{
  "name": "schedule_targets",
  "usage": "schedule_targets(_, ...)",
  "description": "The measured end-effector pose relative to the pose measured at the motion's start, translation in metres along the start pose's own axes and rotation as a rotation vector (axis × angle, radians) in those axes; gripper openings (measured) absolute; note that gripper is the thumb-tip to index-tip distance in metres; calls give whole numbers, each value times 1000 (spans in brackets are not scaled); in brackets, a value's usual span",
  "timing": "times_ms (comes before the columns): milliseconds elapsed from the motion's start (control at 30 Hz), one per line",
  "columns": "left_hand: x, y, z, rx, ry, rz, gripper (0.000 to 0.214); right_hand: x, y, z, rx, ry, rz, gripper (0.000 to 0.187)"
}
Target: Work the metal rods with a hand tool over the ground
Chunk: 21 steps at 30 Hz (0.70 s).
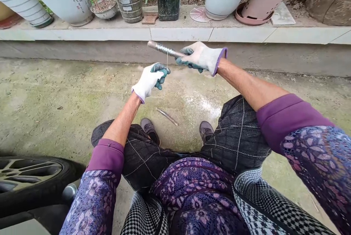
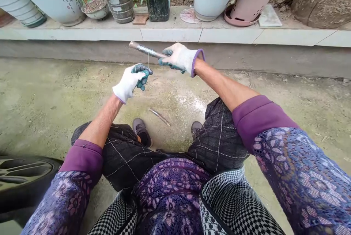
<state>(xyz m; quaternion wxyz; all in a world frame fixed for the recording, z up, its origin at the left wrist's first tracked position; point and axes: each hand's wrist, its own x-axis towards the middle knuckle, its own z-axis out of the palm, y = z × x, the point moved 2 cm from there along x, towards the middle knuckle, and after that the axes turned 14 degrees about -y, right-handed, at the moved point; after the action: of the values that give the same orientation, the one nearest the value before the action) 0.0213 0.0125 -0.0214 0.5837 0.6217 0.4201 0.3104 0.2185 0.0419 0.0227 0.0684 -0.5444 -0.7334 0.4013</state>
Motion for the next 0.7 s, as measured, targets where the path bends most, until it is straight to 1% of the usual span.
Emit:
schedule_targets(67,2,-4,-3,-1,10,-5,9,-9,-5,3,187,-88,-49,27)
schedule_targets(133,2,-6,-5,8,7,-12,9,-16,-4,5,260,-225,-104,32)
schedule_targets(200,1,-6,-5,35,-11,-24,7,-21,3,7,254,-384,-106,39)
schedule_targets(267,-1,-5,-3,79,-61,-24,7,-25,12,9,214,-522,-84,45)
schedule_targets(367,-2,-9,5,127,-197,-31,12,-34,24,10,116,-649,-46,48)
schedule_targets(433,-1,-14,12,147,-281,-82,14,-42,31,11,54,-696,-14,48)
schedule_targets(500,2,-19,19,189,-328,-114,12,-50,38,11,-1,-721,16,47)
schedule_targets(567,5,-20,25,237,-319,-110,12,-54,48,12,-53,-723,58,46)
schedule_targets(633,7,-18,30,270,-283,-125,13,-54,57,14,-82,-709,111,45)
schedule_targets(700,9,-16,35,290,-256,-166,14,-48,65,15,-66,-599,136,41)
